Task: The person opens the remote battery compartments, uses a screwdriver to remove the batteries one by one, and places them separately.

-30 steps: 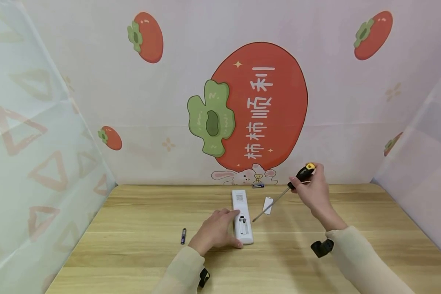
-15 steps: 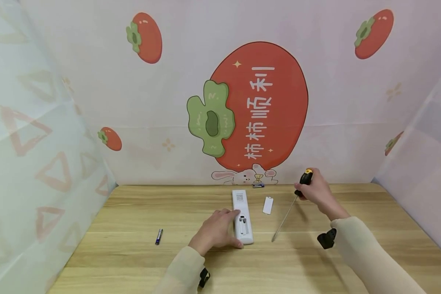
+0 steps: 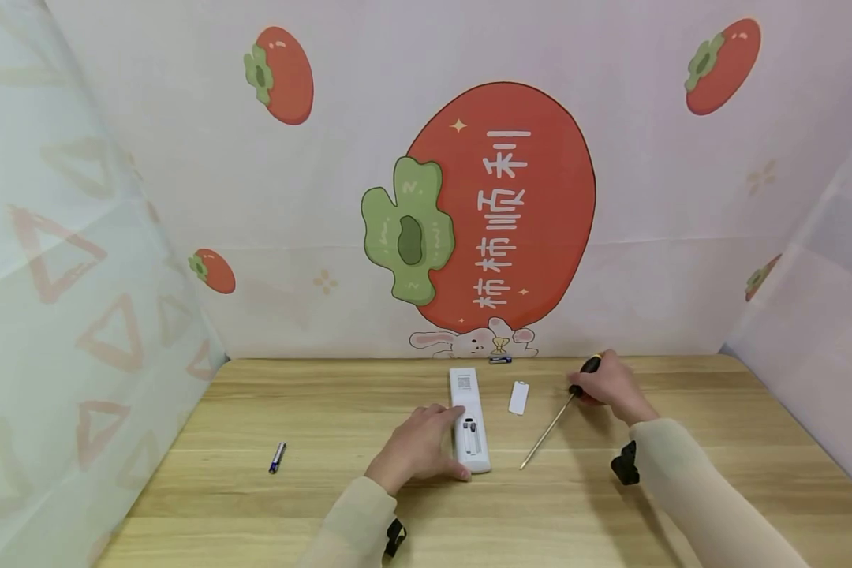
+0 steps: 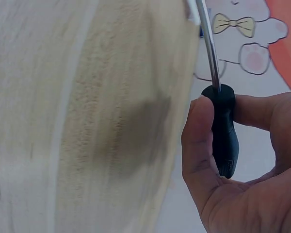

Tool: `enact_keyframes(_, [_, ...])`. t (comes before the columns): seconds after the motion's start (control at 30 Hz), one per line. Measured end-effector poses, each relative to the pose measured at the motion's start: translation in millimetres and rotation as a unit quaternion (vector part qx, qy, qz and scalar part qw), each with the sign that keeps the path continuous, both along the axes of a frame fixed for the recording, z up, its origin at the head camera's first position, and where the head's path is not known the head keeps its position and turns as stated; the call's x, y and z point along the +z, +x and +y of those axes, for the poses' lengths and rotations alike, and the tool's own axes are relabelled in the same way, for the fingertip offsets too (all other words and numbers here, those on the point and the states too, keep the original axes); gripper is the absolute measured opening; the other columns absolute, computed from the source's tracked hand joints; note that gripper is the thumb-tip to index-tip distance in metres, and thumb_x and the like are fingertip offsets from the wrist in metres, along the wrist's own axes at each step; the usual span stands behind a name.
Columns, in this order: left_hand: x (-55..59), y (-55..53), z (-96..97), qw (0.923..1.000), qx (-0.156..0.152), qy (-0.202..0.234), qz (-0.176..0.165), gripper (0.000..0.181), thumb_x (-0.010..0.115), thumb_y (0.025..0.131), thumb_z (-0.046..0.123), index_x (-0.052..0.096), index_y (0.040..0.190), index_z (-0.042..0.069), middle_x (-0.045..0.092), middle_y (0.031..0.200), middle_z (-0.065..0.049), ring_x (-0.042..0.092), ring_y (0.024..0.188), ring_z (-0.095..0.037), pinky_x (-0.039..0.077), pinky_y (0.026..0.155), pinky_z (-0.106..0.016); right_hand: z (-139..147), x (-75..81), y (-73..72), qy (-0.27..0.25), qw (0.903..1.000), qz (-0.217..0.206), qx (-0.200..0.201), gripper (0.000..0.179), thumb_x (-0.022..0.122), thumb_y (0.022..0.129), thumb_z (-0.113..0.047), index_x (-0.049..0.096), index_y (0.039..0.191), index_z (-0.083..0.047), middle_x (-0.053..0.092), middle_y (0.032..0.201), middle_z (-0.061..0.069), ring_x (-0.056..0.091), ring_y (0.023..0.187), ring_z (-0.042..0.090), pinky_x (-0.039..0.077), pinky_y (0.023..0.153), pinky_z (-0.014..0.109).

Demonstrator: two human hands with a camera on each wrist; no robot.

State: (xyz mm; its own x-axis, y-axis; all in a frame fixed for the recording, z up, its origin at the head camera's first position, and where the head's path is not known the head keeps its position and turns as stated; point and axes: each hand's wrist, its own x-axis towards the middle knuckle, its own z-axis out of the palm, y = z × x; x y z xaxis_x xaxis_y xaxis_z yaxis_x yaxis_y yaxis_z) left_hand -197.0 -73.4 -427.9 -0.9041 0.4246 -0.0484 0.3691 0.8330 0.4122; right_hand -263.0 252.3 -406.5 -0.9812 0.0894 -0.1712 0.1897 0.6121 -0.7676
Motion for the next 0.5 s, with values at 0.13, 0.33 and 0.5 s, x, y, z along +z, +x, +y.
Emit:
enact_keyframes(0.13, [-0.2, 0.9, 0.0, 1.0, 0.0, -0.001, 0.0, 0.096, 0.094, 0.067, 0.046, 0.054, 0.147, 0.012, 0.059, 0.137, -0.011, 0.054, 0.124, -0.031, 0.048, 0.101, -0.047, -0.6, -8.1, -3.2, 0.008, 0.9999, -0.012, -0.002, 0.059, 0.071, 0.09, -0.017, 0.035, 0.123, 0.017, 0.062, 0.081, 0.019, 0.067, 0.056, 0.019, 0.058, 0.057, 0.032])
enact_keyframes(0.33, [-0.7, 1.0, 1.1, 1.0, 0.005, -0.003, -0.002, 0.096, 0.093, 0.068, 0.047, 0.053, 0.148, 0.013, 0.057, 0.14, -0.011, 0.053, 0.127, -0.032, 0.047, 0.103, -0.048, -0.9, -17.1, -10.2, 0.013, 0.9996, -0.023, -0.005, 0.06, 0.071, 0.089, -0.018, 0.035, 0.124, 0.015, 0.063, 0.076, 0.016, 0.067, 0.053, 0.016, 0.057, 0.055, 0.029])
enact_keyframes(0.5, [-0.9, 1.7, 1.5, 1.0, 0.007, -0.005, -0.004, 0.096, 0.093, 0.068, 0.047, 0.053, 0.149, 0.013, 0.057, 0.141, -0.011, 0.053, 0.129, -0.033, 0.046, 0.104, -0.049, -0.3, -20.5, -13.0, 0.012, 0.9994, -0.031, -0.013, 0.048, 0.072, 0.089, -0.018, 0.045, 0.113, 0.014, 0.065, 0.07, 0.015, 0.067, 0.052, 0.017, 0.056, 0.054, 0.028])
